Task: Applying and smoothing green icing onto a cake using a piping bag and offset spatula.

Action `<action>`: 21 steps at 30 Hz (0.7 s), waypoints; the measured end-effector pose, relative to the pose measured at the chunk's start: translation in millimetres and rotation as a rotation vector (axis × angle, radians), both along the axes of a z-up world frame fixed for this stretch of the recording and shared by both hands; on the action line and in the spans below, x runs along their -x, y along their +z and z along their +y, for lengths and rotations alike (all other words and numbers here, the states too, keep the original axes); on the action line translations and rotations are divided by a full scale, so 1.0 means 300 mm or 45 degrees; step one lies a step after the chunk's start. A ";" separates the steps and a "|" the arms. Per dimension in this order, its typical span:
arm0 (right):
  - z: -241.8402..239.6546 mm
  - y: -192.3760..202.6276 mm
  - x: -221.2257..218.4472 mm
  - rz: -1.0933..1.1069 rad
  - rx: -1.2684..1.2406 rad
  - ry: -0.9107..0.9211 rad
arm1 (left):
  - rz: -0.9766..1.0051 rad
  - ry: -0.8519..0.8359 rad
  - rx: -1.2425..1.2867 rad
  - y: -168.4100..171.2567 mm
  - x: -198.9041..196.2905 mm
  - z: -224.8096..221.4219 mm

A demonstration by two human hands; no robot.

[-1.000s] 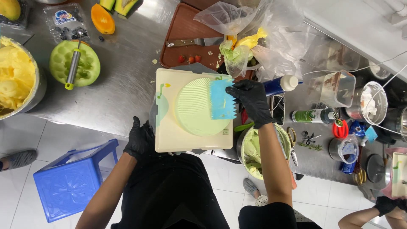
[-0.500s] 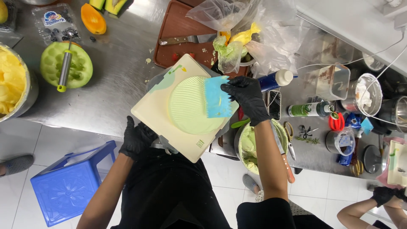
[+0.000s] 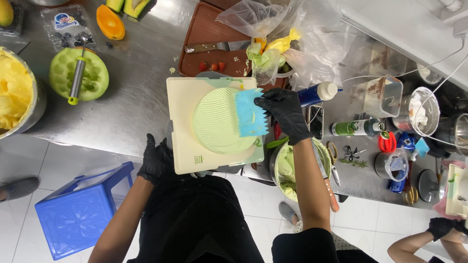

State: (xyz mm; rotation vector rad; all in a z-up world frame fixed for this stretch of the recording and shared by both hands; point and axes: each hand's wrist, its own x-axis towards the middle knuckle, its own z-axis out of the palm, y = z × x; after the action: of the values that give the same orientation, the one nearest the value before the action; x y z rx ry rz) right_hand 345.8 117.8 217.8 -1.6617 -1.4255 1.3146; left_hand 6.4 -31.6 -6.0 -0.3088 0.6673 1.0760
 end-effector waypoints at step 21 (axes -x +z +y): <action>-0.067 -0.047 0.201 0.021 0.165 0.461 | 0.044 -0.269 0.136 0.009 -0.063 0.006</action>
State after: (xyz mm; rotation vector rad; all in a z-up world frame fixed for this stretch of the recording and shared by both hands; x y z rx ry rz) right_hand 285.6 97.7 203.6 -1.5137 -1.7209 1.6433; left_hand 25.4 -29.7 -3.3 -0.3053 0.7724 0.8476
